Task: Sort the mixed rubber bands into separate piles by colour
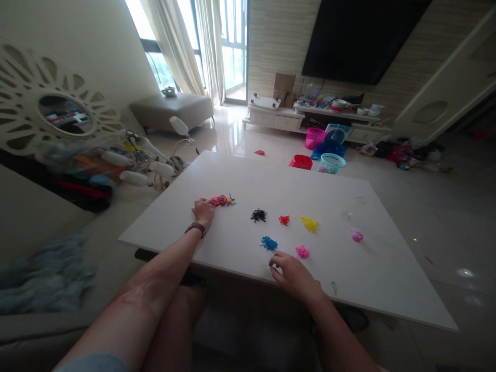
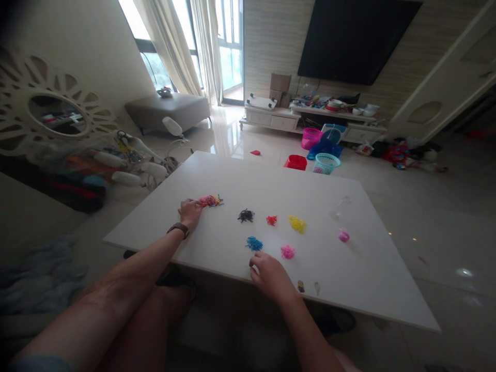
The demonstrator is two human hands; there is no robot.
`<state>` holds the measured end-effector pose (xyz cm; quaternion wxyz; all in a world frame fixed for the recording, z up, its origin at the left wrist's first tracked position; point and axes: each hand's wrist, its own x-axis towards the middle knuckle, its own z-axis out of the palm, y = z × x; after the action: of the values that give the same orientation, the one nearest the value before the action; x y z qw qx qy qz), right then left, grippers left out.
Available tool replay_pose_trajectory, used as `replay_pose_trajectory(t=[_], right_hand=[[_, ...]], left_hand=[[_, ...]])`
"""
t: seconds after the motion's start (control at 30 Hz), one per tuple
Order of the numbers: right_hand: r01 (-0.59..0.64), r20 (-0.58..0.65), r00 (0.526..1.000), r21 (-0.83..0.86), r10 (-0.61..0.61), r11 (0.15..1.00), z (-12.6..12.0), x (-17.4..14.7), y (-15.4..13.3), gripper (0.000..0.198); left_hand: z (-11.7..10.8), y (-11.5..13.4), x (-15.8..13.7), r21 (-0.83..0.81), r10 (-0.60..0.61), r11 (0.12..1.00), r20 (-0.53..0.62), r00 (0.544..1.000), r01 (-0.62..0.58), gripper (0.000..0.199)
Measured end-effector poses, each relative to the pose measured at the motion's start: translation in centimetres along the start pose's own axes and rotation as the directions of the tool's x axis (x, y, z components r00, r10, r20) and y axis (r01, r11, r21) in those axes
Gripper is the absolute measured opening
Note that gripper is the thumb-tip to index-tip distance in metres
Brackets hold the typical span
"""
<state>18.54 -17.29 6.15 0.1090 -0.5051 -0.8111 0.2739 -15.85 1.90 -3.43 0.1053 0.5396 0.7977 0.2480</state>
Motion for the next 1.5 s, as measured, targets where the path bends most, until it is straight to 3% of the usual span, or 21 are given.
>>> replay_pose_trajectory(t=[0.23,0.47,0.57,0.63,0.73,0.9,0.97,1.03,1.1,1.23,1.5], right_hand=[[0.014,0.010,1.000,-0.016,-0.013,1.000,0.6,0.7,-0.3,0.015],[0.013,0.015,1.000,-0.010,-0.013,1.000,0.8,0.7,0.2,0.014],[0.008,0.002,1.000,-0.001,-0.008,1.000,0.7,0.9,0.4,0.014],[0.011,-0.018,1.000,0.010,-0.011,1.000,0.6,1.1,0.7,0.014],[0.015,-0.073,0.997,0.041,-0.012,0.999,0.6,1.6,1.4,0.014],[0.022,-0.244,0.969,0.186,0.024,0.982,0.4,2.3,1.9,0.013],[0.035,-0.319,0.945,0.309,0.069,0.950,0.4,2.6,1.8,0.014],[0.045,-0.371,0.918,0.447,0.139,0.893,0.4,3.0,1.7,0.019],[0.051,-0.389,0.897,0.563,0.210,0.825,0.6,3.2,1.7,0.025],[0.053,-0.313,0.925,0.668,0.215,0.743,0.8,3.6,2.0,0.028],[0.060,-0.284,0.946,0.632,0.158,0.772,0.8,3.7,2.3,0.020]], left_hand=[[-0.5,-0.1,0.0,-0.040,0.004,0.999,-0.011,1.000,-0.004,0.021],[-2.2,0.9,-0.9,-0.330,0.074,0.943,0.060,0.995,-0.050,0.013],[-2.9,2.1,-1.9,-0.489,0.095,0.872,0.108,0.990,-0.030,0.012],[-3.5,3.5,-2.8,-0.665,0.111,0.746,0.178,0.978,0.036,0.021],[-4.8,6.4,-5.0,-0.819,0.209,0.554,0.312,0.927,0.151,0.040],[-6.9,11.5,-11.8,-0.832,0.415,0.449,0.517,0.749,0.326,0.046],[-7.0,12.5,-14.6,-0.801,0.450,0.444,0.586,0.674,0.401,0.043],[-6.5,12.9,-16.6,-0.774,0.489,0.490,0.624,0.610,0.400,0.045],[-5.5,12.9,-17.5,-0.758,0.491,0.535,0.639,0.592,0.374,0.047],[-3.7,12.7,-17.3,-0.773,0.526,0.570,0.605,0.598,0.280,0.048],[-3.5,12.9,-16.8,-0.784,0.572,0.616,0.515,0.639,0.080,0.041]])
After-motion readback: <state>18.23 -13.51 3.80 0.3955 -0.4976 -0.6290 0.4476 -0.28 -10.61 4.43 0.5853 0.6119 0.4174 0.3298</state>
